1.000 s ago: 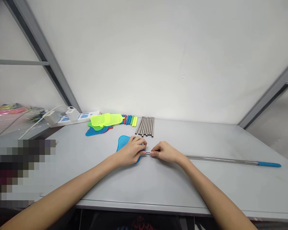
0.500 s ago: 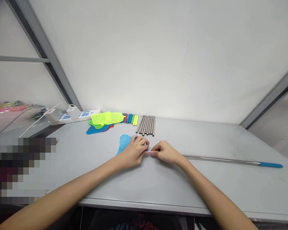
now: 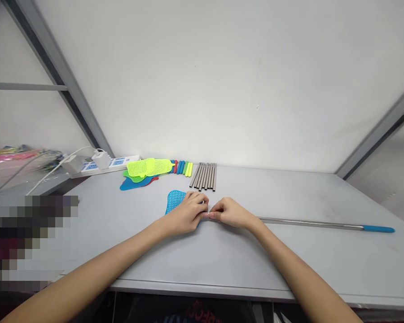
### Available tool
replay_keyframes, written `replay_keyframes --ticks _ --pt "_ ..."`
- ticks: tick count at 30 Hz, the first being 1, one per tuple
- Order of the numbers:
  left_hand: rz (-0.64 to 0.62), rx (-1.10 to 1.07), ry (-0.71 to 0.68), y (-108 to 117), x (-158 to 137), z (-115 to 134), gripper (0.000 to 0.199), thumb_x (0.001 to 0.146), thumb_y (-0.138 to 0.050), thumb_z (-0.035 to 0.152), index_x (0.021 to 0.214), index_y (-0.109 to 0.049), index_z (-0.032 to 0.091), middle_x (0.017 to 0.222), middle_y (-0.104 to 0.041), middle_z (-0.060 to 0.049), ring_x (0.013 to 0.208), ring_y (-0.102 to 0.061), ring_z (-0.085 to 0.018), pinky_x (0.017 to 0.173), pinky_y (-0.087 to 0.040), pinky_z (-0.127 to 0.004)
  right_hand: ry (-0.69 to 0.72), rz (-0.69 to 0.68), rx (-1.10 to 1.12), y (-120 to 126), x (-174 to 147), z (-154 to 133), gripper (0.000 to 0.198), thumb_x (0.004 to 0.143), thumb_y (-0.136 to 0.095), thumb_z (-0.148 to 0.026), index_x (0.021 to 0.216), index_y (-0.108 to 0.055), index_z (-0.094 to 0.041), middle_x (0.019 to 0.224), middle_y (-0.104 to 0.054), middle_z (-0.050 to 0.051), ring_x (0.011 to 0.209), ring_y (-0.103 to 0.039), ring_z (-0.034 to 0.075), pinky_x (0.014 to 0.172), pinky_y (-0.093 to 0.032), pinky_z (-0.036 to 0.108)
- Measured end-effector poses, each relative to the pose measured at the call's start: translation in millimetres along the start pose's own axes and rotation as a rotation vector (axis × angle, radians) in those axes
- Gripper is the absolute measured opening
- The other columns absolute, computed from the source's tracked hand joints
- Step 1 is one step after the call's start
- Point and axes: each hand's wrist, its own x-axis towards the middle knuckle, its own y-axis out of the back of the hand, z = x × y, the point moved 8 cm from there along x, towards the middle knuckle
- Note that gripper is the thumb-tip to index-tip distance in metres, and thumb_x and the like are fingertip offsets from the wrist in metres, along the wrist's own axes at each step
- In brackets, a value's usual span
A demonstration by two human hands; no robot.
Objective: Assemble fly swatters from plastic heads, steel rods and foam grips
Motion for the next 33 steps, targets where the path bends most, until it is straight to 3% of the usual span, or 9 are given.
replay_keyframes --ticks 9,15,23,33 --pt "0.036 0.027 0.032 14.3 -0.2 -19.1 0.018 0.081 -0.045 0.031 0.076 -0.056 0.018 0.098 -0.044 -0.005 0.097 -0.037 -0.020 0.085 -0.025 -0.037 -0.066 -0.035 -0.003 17.8 -9.9 2.4 0.033 0.076 -0.044 -0.043 0.067 -0.058 -0.014 0.058 -0.047 -0.001 0.052 -0.035 0.008 0.050 -0.028 0.022" --pt "-0.034 0.077 0.002 11.6 -1.2 -23.4 0.018 0.083 -0.040 0.026 0.079 -0.055 0.018 0.101 -0.044 -0.005 0.098 -0.037 -0.020 0.082 -0.026 -0.038 -0.082 0.007 -0.053 20.9 -9.4 7.7 0.034 0.077 -0.041 -0.041 0.060 -0.053 -0.014 0.054 -0.038 -0.003 0.050 -0.029 0.008 0.048 -0.024 0.022" --pt "0.002 0.135 -0.018 8.8 -4.3 -13.0 0.015 0.081 -0.037 0.014 0.077 -0.052 0.016 0.100 -0.045 -0.006 0.098 -0.037 -0.019 0.085 -0.023 -0.040 -0.008 0.095 -0.083 10.2 -2.8 1.3 0.035 0.080 -0.036 -0.040 0.070 -0.057 -0.014 0.055 -0.038 -0.002 0.051 -0.029 0.008 0.047 -0.024 0.022" --pt "0.016 0.139 -0.022 6.2 -5.0 -4.2 0.017 0.073 -0.036 0.003 0.076 -0.048 0.015 0.103 -0.043 -0.007 0.102 -0.036 -0.020 0.091 -0.017 -0.045 -0.001 0.125 -0.042 6.1 -3.3 0.6 0.034 0.080 -0.038 -0.038 0.061 -0.053 -0.013 0.053 -0.027 -0.004 0.049 -0.022 0.007 0.044 -0.019 0.022"
